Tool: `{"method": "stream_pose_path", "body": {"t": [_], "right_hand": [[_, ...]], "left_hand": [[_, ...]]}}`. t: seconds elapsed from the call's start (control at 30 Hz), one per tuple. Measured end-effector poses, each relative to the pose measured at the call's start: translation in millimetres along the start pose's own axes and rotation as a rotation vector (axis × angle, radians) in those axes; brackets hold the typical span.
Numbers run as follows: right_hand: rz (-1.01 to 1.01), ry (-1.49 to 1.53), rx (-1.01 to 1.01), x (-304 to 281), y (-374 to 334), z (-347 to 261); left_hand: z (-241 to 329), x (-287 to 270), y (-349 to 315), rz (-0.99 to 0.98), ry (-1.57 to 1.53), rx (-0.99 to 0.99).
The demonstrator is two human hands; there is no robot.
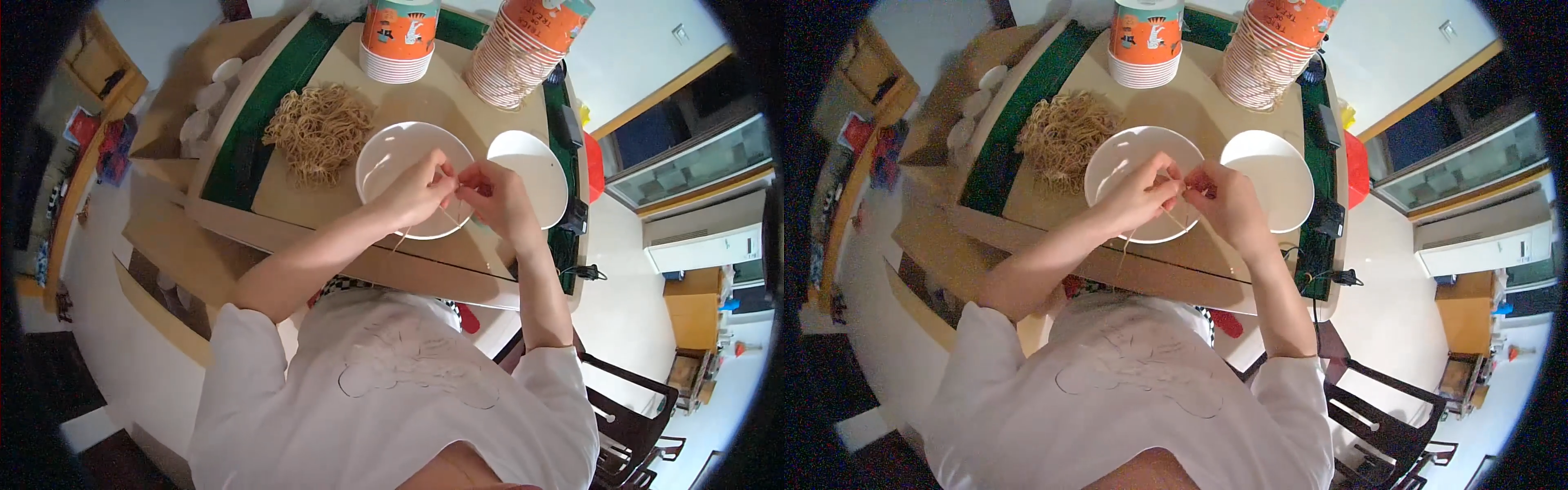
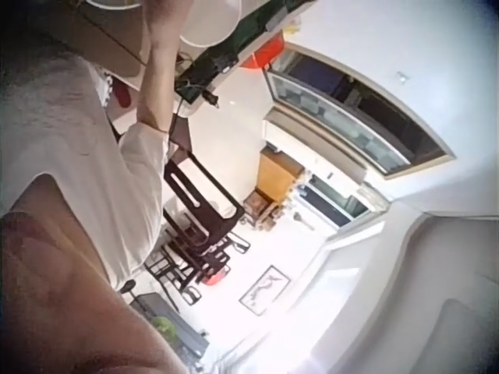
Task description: Assembling and attaching elastic handles to festive paper buckets for packaging.
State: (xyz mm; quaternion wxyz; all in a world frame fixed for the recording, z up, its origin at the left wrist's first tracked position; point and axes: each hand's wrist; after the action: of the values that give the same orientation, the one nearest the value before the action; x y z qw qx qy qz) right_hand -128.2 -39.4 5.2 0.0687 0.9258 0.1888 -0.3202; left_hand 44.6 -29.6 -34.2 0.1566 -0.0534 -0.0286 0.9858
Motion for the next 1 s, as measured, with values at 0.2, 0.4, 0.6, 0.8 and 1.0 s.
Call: {"method": "stream_pose_path", "body": {"t": [0.2,0.4,0.6,0.8,1.0], "right_hand": [[0.101,0.099,-0.008,6,-2,7],[0.106,0.250,0.005,20,-5,3],[0.144,0.205,-0.018,28,-11,8],[0.318,0.461,-0.055,50,-25,18],[0.576,0.526,-0.173,80,-35,17]], "left_hand": [[10,-14,-18,-0.100,0.469,0.358],[-4,-10,-20,0.043,0.516,0.535],[10,-10,-26,0.040,0.861,0.570],[2,-11,-20,-0.005,0.530,0.430],[4,-21,-4,-0.315,-0.111,-0.351]]}}
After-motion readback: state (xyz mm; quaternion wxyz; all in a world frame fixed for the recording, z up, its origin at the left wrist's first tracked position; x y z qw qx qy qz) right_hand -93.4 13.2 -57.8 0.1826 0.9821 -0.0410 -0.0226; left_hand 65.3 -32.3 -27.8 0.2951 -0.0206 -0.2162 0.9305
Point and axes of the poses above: each hand's wrist, its own y-axis towards the middle knuckle, its own x-axis out of the palm, z = x × y, and after that the axes turned 3 degrees about -x, right-handed
